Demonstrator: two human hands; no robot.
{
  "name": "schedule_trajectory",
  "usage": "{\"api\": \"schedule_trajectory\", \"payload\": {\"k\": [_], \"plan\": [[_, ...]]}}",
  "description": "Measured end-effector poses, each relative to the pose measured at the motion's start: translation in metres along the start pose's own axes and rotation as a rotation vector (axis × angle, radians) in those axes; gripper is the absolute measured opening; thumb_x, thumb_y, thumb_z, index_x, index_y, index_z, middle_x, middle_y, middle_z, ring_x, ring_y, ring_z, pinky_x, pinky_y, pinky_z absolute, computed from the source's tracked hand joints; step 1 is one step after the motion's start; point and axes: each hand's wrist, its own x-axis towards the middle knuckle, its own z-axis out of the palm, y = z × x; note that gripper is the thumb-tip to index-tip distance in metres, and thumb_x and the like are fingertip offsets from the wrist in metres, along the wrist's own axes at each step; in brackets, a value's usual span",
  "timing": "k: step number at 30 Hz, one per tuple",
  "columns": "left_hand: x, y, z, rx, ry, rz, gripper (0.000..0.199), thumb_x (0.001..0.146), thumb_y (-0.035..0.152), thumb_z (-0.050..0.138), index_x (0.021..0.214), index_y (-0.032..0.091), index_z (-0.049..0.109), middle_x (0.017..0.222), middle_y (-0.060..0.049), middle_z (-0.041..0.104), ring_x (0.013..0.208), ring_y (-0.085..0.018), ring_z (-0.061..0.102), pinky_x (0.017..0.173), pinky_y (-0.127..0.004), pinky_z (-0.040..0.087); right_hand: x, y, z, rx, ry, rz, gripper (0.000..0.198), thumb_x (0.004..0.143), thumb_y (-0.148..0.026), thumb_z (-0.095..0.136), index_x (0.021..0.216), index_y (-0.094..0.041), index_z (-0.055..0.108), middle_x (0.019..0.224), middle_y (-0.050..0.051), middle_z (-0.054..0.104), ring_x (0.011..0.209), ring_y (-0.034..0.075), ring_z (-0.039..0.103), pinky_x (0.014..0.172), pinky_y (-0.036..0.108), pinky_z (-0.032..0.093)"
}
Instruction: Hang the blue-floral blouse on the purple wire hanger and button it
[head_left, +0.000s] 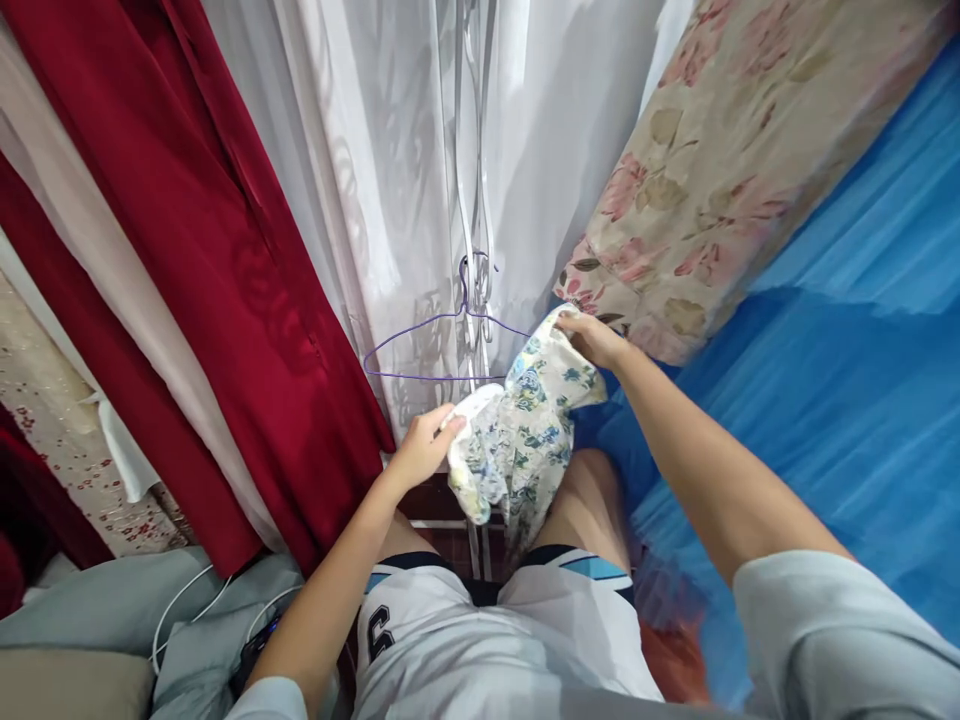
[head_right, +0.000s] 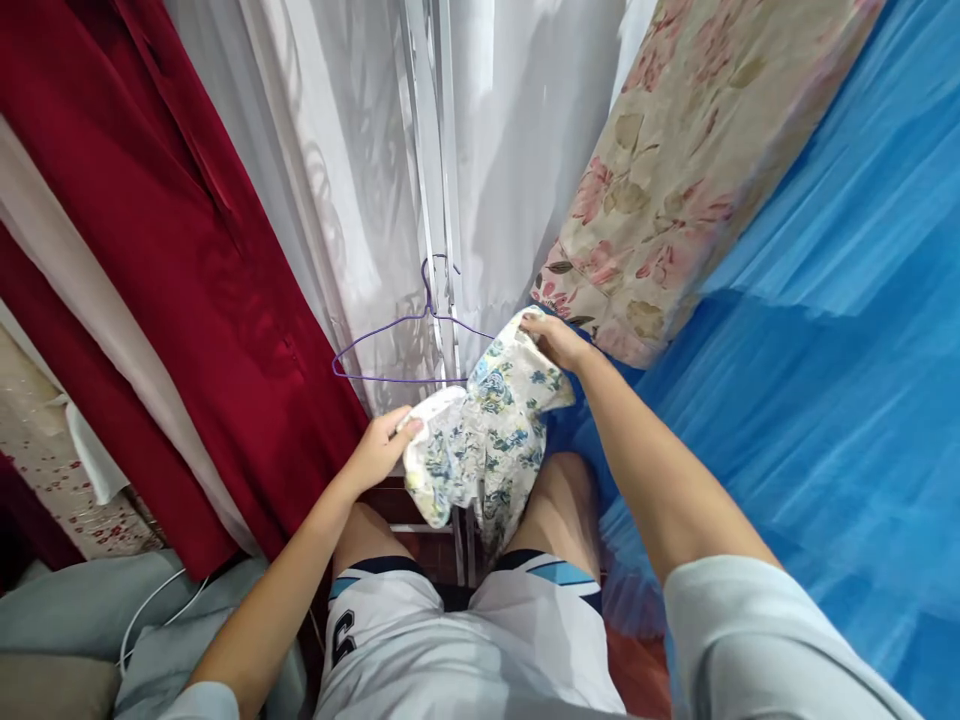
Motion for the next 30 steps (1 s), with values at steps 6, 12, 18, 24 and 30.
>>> {"api": "schedule_trajectory", "payload": {"k": [6, 12, 18, 24, 30], "plan": [[-0.004, -0.042, -0.078, 0.314, 0.115, 0.006, 0.026, 0.093, 0.042, 0.049, 0.094, 0.021, 0.064, 0.084, -0.003, 0.063, 0.079, -0.019, 0.056, 0.074, -0.028, 0.043, 0.004, -0.011, 0.034, -0.026, -0.309, 0.136, 0.038, 0.061, -0.046, 0.086, 0.066, -0.017, 0.063, 0.054, 0.0, 0.061, 0.046, 0.011, 0.051, 0.043, 0.023, 0.039], [0.017, -0.1, -0.148, 0.572, 0.009, 0.01, 0.016, 0.085, 0.031, 0.054, 0.083, 0.022, 0.067, 0.083, -0.005, 0.067, 0.08, -0.022, 0.059, 0.077, -0.029, 0.045, -0.013, -0.025, 0.035, -0.039, -0.368, 0.152, 0.036, 0.057, -0.04, 0.088, 0.073, -0.012, 0.072, 0.065, 0.005, 0.071, 0.051, 0.014, 0.059, 0.047, 0.024, 0.045], [0.093, -0.083, -0.169, 0.567, 0.262, 0.026, 0.024, 0.086, 0.018, 0.042, 0.096, 0.019, 0.064, 0.093, -0.007, 0.066, 0.086, -0.021, 0.058, 0.08, -0.031, 0.043, -0.015, -0.037, 0.033, -0.018, -0.377, 0.193, 0.032, 0.059, -0.037, 0.087, 0.077, -0.014, 0.074, 0.067, 0.005, 0.073, 0.053, 0.015, 0.061, 0.049, 0.025, 0.047], [0.125, -0.043, -0.139, 0.421, 0.372, 0.008, 0.031, 0.089, 0.031, 0.052, 0.118, 0.024, 0.059, 0.078, -0.001, 0.061, 0.07, -0.018, 0.055, 0.071, -0.028, 0.042, -0.024, -0.026, 0.022, -0.074, -0.401, 0.222, 0.041, 0.064, -0.049, 0.084, 0.082, -0.014, 0.074, 0.077, 0.009, 0.074, 0.061, 0.018, 0.064, 0.052, 0.027, 0.048], [0.106, -0.024, -0.13, 0.511, 0.41, 0.084, 0.027, 0.09, 0.04, 0.055, 0.109, 0.022, 0.062, 0.093, -0.004, 0.066, 0.072, -0.017, 0.055, 0.07, -0.027, 0.04, -0.062, 0.017, 0.004, -0.211, -0.051, -0.12, 0.043, 0.071, -0.057, 0.076, 0.063, -0.018, 0.061, 0.059, -0.002, 0.055, 0.054, 0.01, 0.045, 0.05, 0.023, 0.033]]}}
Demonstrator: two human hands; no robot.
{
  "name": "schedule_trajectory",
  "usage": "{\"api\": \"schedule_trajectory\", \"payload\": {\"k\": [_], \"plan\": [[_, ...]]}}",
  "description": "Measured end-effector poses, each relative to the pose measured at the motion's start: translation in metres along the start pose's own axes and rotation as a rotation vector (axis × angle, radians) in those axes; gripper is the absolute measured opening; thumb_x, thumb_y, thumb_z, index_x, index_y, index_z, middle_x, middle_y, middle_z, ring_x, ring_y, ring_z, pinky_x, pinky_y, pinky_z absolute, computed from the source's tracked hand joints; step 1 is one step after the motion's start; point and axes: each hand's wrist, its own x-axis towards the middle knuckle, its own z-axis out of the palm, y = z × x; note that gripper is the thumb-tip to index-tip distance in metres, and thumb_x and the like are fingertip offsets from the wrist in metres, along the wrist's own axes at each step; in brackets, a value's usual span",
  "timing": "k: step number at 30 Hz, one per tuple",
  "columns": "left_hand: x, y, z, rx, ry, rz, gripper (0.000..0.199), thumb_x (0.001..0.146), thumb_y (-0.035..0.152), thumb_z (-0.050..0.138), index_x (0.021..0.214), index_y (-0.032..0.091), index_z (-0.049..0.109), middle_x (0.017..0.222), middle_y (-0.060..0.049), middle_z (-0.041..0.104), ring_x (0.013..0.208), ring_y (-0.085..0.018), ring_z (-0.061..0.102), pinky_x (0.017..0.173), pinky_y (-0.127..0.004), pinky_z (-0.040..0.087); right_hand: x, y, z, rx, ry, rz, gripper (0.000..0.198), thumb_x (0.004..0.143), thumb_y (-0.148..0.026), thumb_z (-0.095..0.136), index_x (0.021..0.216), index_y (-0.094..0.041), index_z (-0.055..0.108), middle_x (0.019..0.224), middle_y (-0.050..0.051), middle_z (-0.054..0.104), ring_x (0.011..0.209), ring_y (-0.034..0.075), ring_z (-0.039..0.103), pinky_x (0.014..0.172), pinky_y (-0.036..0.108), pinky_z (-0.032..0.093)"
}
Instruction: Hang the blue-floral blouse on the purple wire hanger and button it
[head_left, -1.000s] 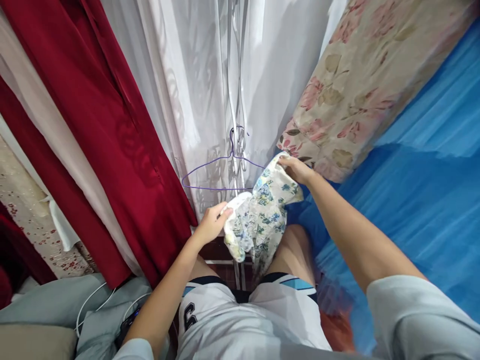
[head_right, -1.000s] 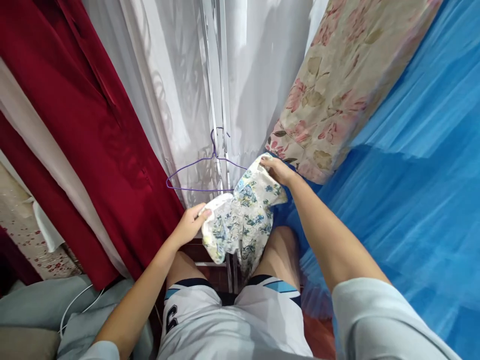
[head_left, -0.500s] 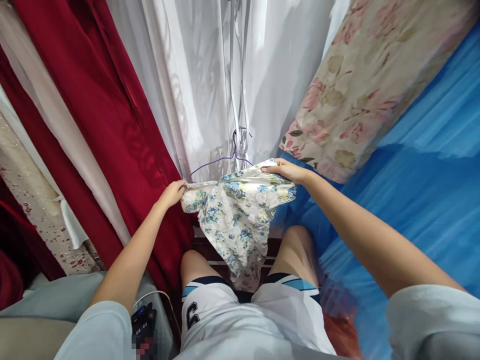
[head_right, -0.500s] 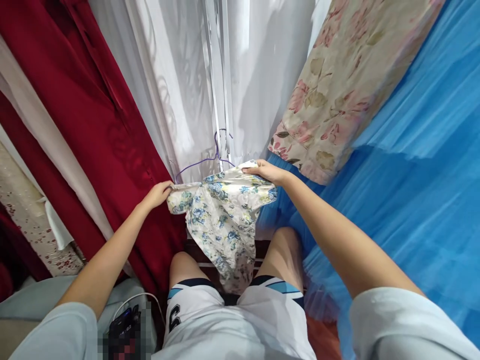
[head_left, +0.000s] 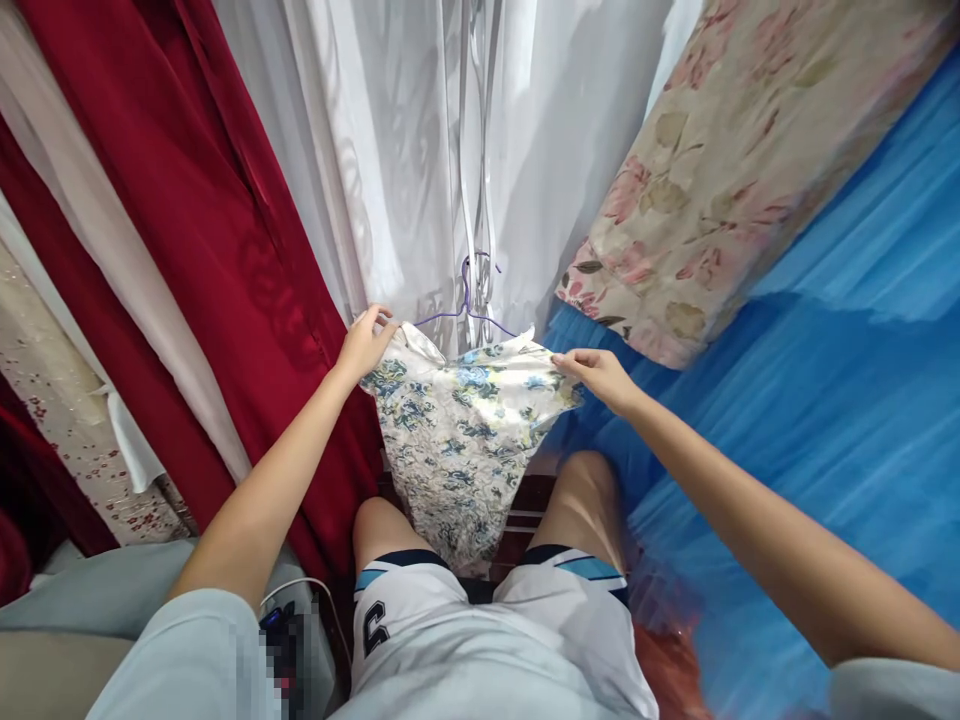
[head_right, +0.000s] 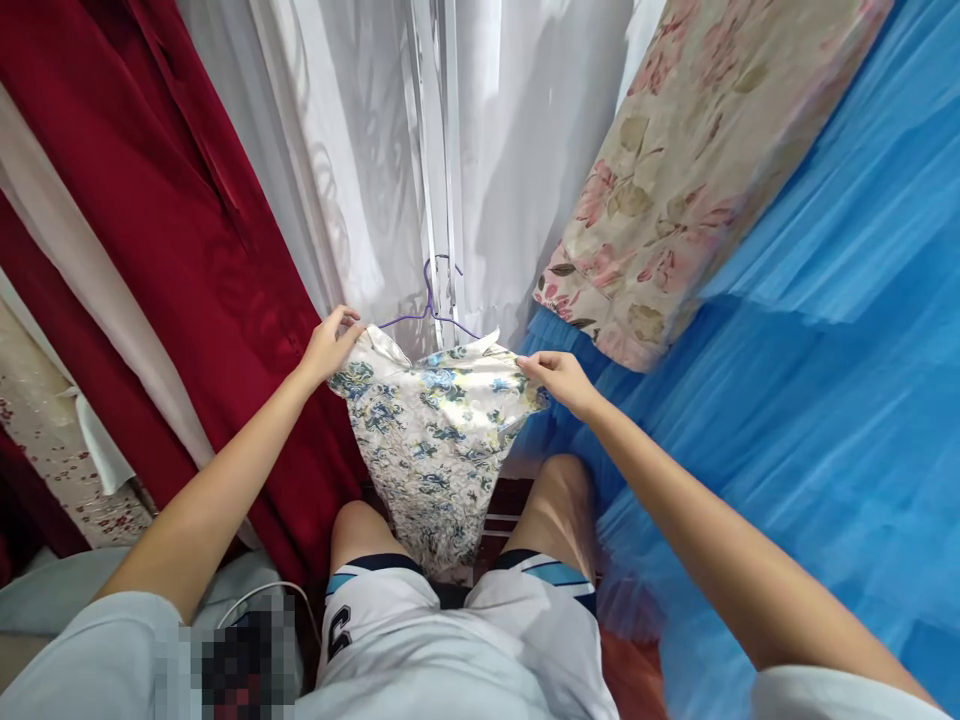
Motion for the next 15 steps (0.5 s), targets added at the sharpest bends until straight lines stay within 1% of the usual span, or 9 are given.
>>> {"api": "schedule_trajectory", "payload": {"k": [2, 4, 6, 9, 11, 12, 13, 14, 15], "plan": [[-0.006, 0.008, -0.003, -0.003, -0.028, 0.052, 0.028, 0.091, 0.043, 0.054, 0.104, 0.021, 0.065, 0.092, -0.004, 0.067, 0.073, -0.016, 0.056, 0.07, -0.027, 0.04, -0.008, 0.002, -0.003, 0.029, 0.069, -0.061, 0.046, 0.077, -0.058, 0.071, 0.058, -0.019, 0.056, 0.057, -0.003, 0.05, 0.053, 0.01, 0.041, 0.05, 0.024, 0.03], [-0.01, 0.017, -0.003, 0.013, -0.053, 0.077, 0.03, 0.09, 0.047, 0.054, 0.097, 0.02, 0.067, 0.088, -0.004, 0.067, 0.076, -0.018, 0.058, 0.071, -0.027, 0.041, -0.007, -0.007, -0.006, 0.096, 0.164, -0.092, 0.041, 0.078, -0.057, 0.07, 0.062, -0.02, 0.058, 0.059, -0.002, 0.052, 0.054, 0.012, 0.044, 0.051, 0.025, 0.033], [-0.01, 0.023, -0.001, 0.04, -0.058, 0.082, 0.031, 0.091, 0.048, 0.054, 0.093, 0.02, 0.068, 0.085, -0.004, 0.067, 0.078, -0.02, 0.06, 0.072, -0.028, 0.041, 0.001, -0.024, -0.007, 0.177, 0.253, -0.074, 0.036, 0.077, -0.054, 0.072, 0.066, -0.022, 0.06, 0.062, -0.001, 0.055, 0.055, 0.014, 0.048, 0.052, 0.026, 0.037], [-0.005, 0.023, 0.007, 0.106, -0.028, 0.038, 0.029, 0.091, 0.045, 0.053, 0.089, 0.02, 0.067, 0.082, -0.005, 0.067, 0.078, -0.022, 0.06, 0.069, -0.028, 0.038, 0.015, -0.057, 0.0, 0.242, 0.277, -0.024, 0.034, 0.075, -0.052, 0.074, 0.067, -0.022, 0.061, 0.065, 0.001, 0.059, 0.058, 0.016, 0.052, 0.054, 0.027, 0.041], [-0.003, 0.019, 0.015, 0.137, -0.002, -0.008, 0.025, 0.091, 0.04, 0.053, 0.085, 0.019, 0.065, 0.078, -0.006, 0.065, 0.076, -0.022, 0.059, 0.067, -0.028, 0.036, 0.014, -0.079, 0.014, 0.215, 0.223, -0.047, 0.034, 0.077, -0.052, 0.073, 0.07, -0.021, 0.062, 0.067, 0.002, 0.059, 0.061, 0.016, 0.054, 0.056, 0.027, 0.042], [-0.003, 0.016, 0.019, 0.134, 0.007, -0.025, 0.023, 0.092, 0.038, 0.052, 0.084, 0.019, 0.063, 0.075, -0.006, 0.064, 0.074, -0.022, 0.058, 0.066, -0.028, 0.035, 0.01, -0.09, 0.023, 0.184, 0.167, -0.081, 0.035, 0.08, -0.053, 0.07, 0.073, -0.02, 0.063, 0.068, 0.002, 0.06, 0.063, 0.016, 0.054, 0.058, 0.026, 0.043], [-0.005, 0.014, 0.025, 0.112, 0.019, -0.034, 0.023, 0.092, 0.036, 0.051, 0.082, 0.019, 0.062, 0.073, -0.006, 0.062, 0.072, -0.022, 0.057, 0.065, -0.028, 0.034, 0.002, -0.1, 0.033, 0.146, 0.083, -0.123, 0.036, 0.083, -0.055, 0.067, 0.075, -0.019, 0.064, 0.07, 0.002, 0.06, 0.065, 0.016, 0.055, 0.06, 0.026, 0.044], [-0.008, 0.013, 0.03, 0.07, 0.034, -0.041, 0.023, 0.093, 0.035, 0.05, 0.08, 0.019, 0.06, 0.071, -0.005, 0.06, 0.07, -0.021, 0.056, 0.065, -0.028, 0.033, -0.008, -0.108, 0.042, 0.105, -0.043, -0.171, 0.039, 0.086, -0.056, 0.063, 0.078, -0.018, 0.065, 0.074, 0.002, 0.062, 0.068, 0.016, 0.056, 0.062, 0.026, 0.045], [-0.013, 0.013, 0.036, 0.006, 0.065, -0.062, 0.025, 0.094, 0.035, 0.048, 0.077, 0.019, 0.058, 0.069, -0.004, 0.057, 0.068, -0.02, 0.054, 0.064, -0.027, 0.033, -0.019, -0.114, 0.051, 0.072, -0.21, -0.215, 0.042, 0.089, -0.058, 0.057, 0.082, -0.017, 0.066, 0.078, 0.003, 0.063, 0.07, 0.016, 0.057, 0.064, 0.026, 0.046]]}}
